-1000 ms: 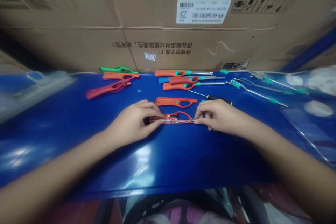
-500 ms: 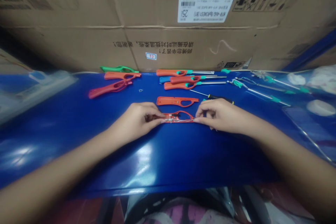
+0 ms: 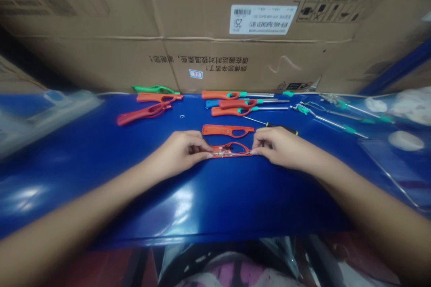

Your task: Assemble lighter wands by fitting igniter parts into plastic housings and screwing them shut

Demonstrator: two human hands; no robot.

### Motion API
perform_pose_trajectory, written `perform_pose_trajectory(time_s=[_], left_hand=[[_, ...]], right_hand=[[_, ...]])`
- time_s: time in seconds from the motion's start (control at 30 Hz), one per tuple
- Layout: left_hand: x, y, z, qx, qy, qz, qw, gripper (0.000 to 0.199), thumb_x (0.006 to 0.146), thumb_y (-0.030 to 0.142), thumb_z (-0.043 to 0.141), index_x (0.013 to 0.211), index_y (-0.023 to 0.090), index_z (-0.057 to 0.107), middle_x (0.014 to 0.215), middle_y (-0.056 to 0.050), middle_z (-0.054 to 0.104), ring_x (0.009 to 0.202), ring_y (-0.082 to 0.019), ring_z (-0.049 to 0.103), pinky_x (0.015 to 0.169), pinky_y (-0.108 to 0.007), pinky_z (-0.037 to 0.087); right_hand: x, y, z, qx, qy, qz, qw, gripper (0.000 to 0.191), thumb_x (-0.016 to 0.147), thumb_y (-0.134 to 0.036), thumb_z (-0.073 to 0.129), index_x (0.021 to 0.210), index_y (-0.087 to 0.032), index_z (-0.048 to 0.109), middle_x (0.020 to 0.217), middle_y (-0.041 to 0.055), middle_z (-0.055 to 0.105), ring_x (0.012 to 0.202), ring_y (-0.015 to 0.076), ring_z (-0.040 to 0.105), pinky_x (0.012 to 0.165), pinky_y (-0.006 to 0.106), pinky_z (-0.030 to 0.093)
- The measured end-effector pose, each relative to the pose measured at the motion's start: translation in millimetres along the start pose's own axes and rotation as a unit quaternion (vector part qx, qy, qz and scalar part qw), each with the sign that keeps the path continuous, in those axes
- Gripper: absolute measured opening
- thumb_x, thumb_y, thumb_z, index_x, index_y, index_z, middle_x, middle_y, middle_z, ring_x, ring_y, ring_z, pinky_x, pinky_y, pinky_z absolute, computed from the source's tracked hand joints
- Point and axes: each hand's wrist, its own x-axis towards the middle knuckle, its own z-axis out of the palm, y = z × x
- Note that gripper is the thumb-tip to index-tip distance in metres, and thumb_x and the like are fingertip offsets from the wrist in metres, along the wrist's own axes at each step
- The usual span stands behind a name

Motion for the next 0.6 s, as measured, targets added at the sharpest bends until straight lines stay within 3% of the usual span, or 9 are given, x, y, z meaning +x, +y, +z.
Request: perform_pose_trajectory(time_s=[0.27, 0.37, 0.43, 0.5, 0.6], left_hand=[[-1.0, 1.8, 1.5, 0.014, 0.018, 0.020, 1.000, 0.015, 0.086, 0.028, 0.071, 0.095, 0.020, 0.080, 0.085, -0.004, 0.070, 0.068, -0.013, 0.062, 0.063, -0.024, 0.049], [-0.7, -0.2, 1.6, 0.018, 0.027, 0.027, 0.999, 0.017, 0.085, 0.030, 0.071, 0.094, 0.019, 0.080, 0.085, -0.005, 0.071, 0.066, -0.012, 0.062, 0.060, -0.023, 0.049], [-0.8, -0.8, 0.7, 0.019, 0.028, 0.034, 0.999, 0.018, 0.085, 0.031, 0.071, 0.094, 0.018, 0.080, 0.084, -0.005, 0.072, 0.063, -0.012, 0.061, 0.058, -0.023, 0.048], [-1.2, -0.7, -0.7, 0.019, 0.028, 0.036, 0.999, 0.019, 0.083, 0.029, 0.070, 0.094, 0.017, 0.079, 0.083, -0.005, 0.072, 0.062, -0.011, 0.061, 0.057, -0.022, 0.048], [-2.2, 1.0, -3.0, 0.022, 0.042, 0.032, 0.998, 0.018, 0.081, 0.027, 0.070, 0.093, 0.016, 0.078, 0.084, -0.004, 0.072, 0.063, -0.012, 0.062, 0.059, -0.022, 0.049]], right_hand=[[0.0, -0.2, -4.9, 0.002, 0.009, -0.022, 1.000, 0.013, 0.083, -0.019, 0.069, 0.071, -0.018, 0.068, 0.069, 0.0013, 0.067, 0.064, 0.0136, 0.056, 0.062, 0.025, 0.039], [-1.4, 2.3, -9.6, 0.060, -0.016, -0.031, 0.998, 0.013, 0.083, -0.030, 0.070, 0.078, -0.019, 0.073, 0.078, 0.0030, 0.072, 0.068, 0.0147, 0.057, 0.062, 0.026, 0.041], [-2.1, 4.7, -16.7, 0.103, 0.000, -0.010, 0.995, 0.021, 0.079, -0.039, 0.072, 0.084, -0.019, 0.075, 0.083, 0.0035, 0.073, 0.063, 0.0135, 0.054, 0.058, 0.026, 0.039], [-2.2, 10.8, -27.9, 0.134, 0.088, 0.035, 0.986, 0.030, 0.078, -0.046, 0.072, 0.089, -0.018, 0.075, 0.082, 0.0039, 0.072, 0.056, 0.0119, 0.050, 0.054, 0.026, 0.037], [-1.1, 32.5, -49.9, 0.118, 0.292, 0.115, 0.942, 0.033, 0.082, -0.049, 0.064, 0.089, -0.017, 0.072, 0.074, 0.0045, 0.068, 0.056, 0.0139, 0.051, 0.055, 0.027, 0.037]])
